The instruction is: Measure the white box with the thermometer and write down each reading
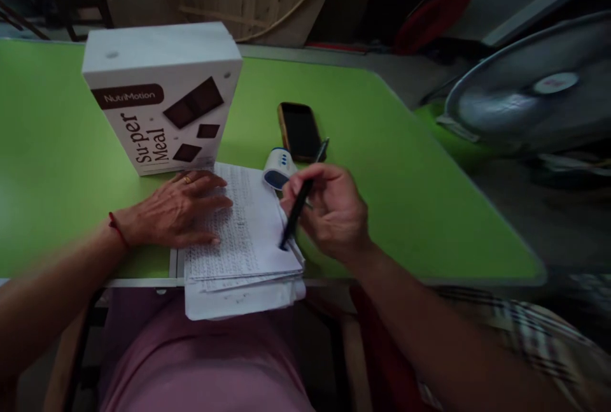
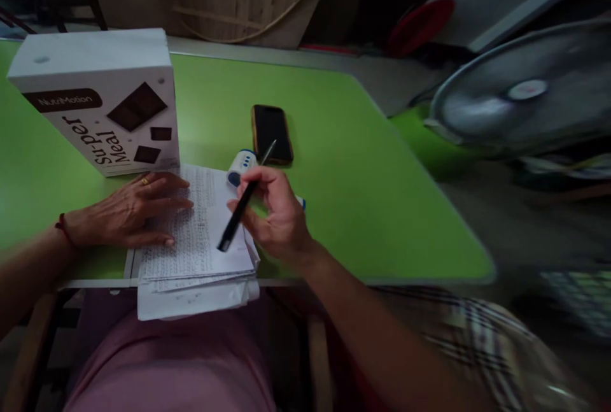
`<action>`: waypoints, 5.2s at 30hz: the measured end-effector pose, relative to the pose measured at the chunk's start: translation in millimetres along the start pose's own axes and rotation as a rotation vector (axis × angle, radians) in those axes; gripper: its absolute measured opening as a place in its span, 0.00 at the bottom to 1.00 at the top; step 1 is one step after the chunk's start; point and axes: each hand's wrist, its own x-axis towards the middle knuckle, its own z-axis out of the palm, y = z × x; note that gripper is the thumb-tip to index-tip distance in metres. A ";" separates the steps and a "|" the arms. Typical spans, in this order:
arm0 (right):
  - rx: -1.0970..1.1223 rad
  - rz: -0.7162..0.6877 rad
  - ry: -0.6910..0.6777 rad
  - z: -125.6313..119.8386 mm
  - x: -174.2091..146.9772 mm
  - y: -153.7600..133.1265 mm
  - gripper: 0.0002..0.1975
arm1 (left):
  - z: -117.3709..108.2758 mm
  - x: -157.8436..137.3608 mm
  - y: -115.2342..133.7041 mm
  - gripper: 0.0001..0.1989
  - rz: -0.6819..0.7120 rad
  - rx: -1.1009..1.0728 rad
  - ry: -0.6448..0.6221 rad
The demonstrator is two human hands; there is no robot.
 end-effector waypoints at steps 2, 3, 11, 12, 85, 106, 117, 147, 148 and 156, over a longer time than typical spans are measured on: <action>0.109 -0.026 0.018 3.7 -7.0 4.8 0.12 | 1.0 0.3 0.6 0.35 -0.014 0.006 -0.020; 0.147 -0.032 0.004 5.3 -9.5 6.1 0.12 | 1.1 0.4 1.0 0.36 -0.014 0.013 -0.021; 0.052 0.221 0.037 9.8 -11.9 -0.9 0.15 | -0.3 0.9 1.9 0.35 -0.024 0.047 -0.054; 0.051 0.255 0.061 10.7 -10.9 -0.8 0.12 | -0.2 1.0 1.9 0.35 -0.024 0.043 -0.051; -0.304 0.104 0.055 15.0 -7.4 -1.0 0.05 | -2.1 2.1 1.8 0.34 -0.033 0.047 -0.078; -0.326 0.121 0.062 14.3 -7.4 -0.7 0.05 | -1.2 2.3 1.0 0.34 -0.018 0.029 -0.057; -0.310 0.115 0.143 14.6 -7.3 0.6 0.04 | -2.3 2.4 0.8 0.33 -0.024 0.031 -0.063; -0.323 0.111 0.073 13.3 -6.5 0.6 0.05 | -2.9 1.8 0.9 0.33 -0.036 0.043 -0.073; -0.324 0.104 0.074 13.3 -6.4 0.7 0.05 | -2.8 1.8 1.0 0.34 -0.038 0.042 -0.075; -0.335 0.053 0.168 14.8 -8.4 0.8 0.05 | -4.1 1.7 1.3 0.33 -0.029 0.045 -0.077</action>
